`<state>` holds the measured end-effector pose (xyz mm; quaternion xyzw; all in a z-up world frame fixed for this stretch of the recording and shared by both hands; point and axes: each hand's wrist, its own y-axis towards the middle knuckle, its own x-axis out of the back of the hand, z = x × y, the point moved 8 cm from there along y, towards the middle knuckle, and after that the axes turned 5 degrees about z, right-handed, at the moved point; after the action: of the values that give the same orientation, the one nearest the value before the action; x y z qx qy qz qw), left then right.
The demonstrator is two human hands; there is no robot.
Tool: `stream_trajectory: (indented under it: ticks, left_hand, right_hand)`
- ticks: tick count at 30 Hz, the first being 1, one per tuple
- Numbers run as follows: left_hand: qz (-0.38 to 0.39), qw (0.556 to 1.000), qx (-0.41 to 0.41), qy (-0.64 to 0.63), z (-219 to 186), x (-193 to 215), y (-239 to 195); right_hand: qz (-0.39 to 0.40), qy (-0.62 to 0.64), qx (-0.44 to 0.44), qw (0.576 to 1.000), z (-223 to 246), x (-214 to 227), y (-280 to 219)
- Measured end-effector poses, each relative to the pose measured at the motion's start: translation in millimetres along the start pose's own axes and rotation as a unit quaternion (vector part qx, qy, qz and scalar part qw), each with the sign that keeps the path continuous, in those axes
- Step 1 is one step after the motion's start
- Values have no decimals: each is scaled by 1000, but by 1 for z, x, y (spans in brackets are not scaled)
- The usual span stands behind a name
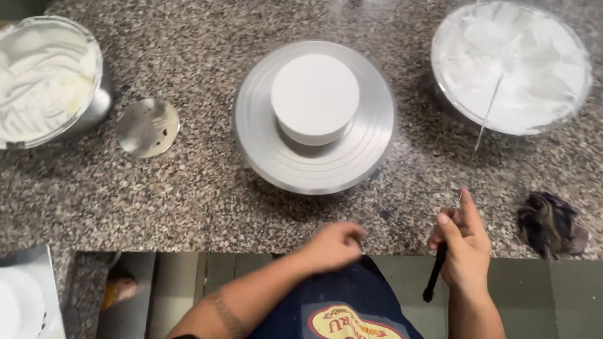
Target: The person smooths white frosting on a cake set on a rotating turntable, holding a flat metal scraper against the cake's side while spinning the turntable with the other hand. They periodically wipe the scraper clean on a cloth and resume smoothing the frosted sides.
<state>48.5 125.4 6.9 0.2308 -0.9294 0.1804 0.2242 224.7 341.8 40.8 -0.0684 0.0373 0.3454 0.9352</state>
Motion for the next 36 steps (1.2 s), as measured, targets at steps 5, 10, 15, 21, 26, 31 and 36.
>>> stream_trajectory:
  ticks: [5,10,15,21,26,31,36]
  left_hand:
    - [-90,935,-337,61,-133,37,-59]
    - [-103,868,-465,144,-178,45,-95]
    - [-121,843,-508,128,-189,60,-104]
    - [-139,843,-509,103,-193,73,-114]
    - [-153,839,-516,83,-198,80,-126]
    - [-168,838,-510,94,-195,82,-131]
    - [-172,841,-506,83,-192,84,-133]
  right_hand:
    - [115,165,-70,977,50,-66,-4]
    - [93,161,-152,971,66,-102,-23]
    - [153,111,-168,968,78,-133,-54]
    - [233,111,-140,956,80,-149,-73]
    - [290,104,-122,943,83,-154,-80]
    - [303,100,-146,936,87,-164,-81]
    - [320,96,-152,930,85,-168,-82]
